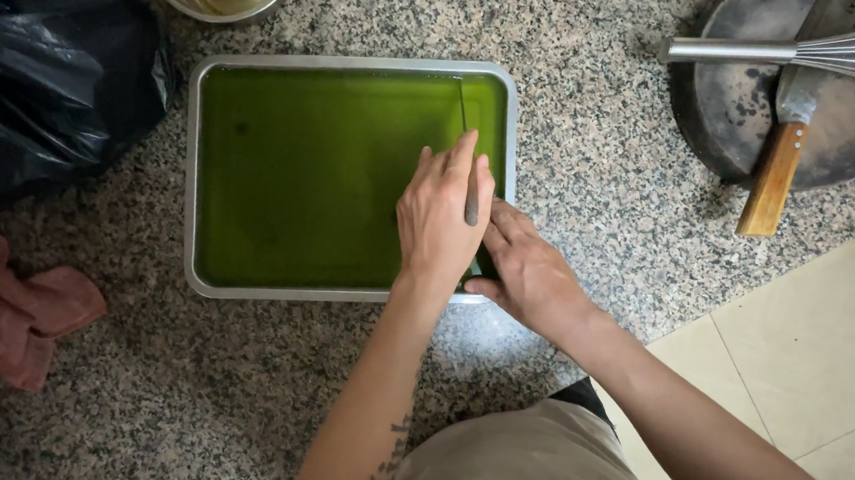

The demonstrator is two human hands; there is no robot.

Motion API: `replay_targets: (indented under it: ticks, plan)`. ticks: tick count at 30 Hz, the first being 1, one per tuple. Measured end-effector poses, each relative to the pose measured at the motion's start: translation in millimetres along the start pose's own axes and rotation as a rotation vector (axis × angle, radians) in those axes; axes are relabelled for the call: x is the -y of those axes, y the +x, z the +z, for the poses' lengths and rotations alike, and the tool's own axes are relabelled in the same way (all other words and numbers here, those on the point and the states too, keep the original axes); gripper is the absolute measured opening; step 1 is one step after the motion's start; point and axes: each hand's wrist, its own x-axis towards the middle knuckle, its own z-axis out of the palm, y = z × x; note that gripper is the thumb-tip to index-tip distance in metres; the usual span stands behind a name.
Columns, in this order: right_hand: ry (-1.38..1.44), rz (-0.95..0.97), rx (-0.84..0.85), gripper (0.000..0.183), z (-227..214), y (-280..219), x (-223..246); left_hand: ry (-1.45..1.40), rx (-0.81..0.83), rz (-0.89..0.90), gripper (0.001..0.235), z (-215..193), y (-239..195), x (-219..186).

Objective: Slice the green jelly in the metal tray into sections using a small knife.

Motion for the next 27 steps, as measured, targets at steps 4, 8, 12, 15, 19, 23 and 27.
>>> replay_targets:
  ticks: [4, 8, 12, 15, 19, 23, 27]
  plan:
    - [0.0, -0.001, -0.001, 0.105, 1, 0, -2, 0.007, 0.02, -0.018, 0.039, -1, -3, 0]
    - [0.009, -0.011, 0.003, 0.107, 3, 1, -4, 0.016, 0.038, -0.009, 0.041, -4, -7, -2]
    - [-0.006, -0.026, 0.003, 0.111, -3, 3, 0, 0.017, 0.077, -0.009, 0.041, -22, -14, -13]
    - [-0.021, -0.038, 0.016, 0.112, 7, 3, -9, 0.009, 0.095, -0.048, 0.041, -28, -26, -17]
    - [-0.06, -0.047, 0.012, 0.124, 7, 1, -9, 0.014, 0.131, -0.067, 0.042, -42, -42, -24]
    - [-0.003, -0.11, -0.074, 0.102, 5, 0, -8, 0.054, 0.115, -0.063, 0.04, -43, -61, -27]
    - [-0.02, -0.107, -0.083, 0.095, 3, -2, -7, 0.026, 0.113, -0.076, 0.038, -45, -77, -27]
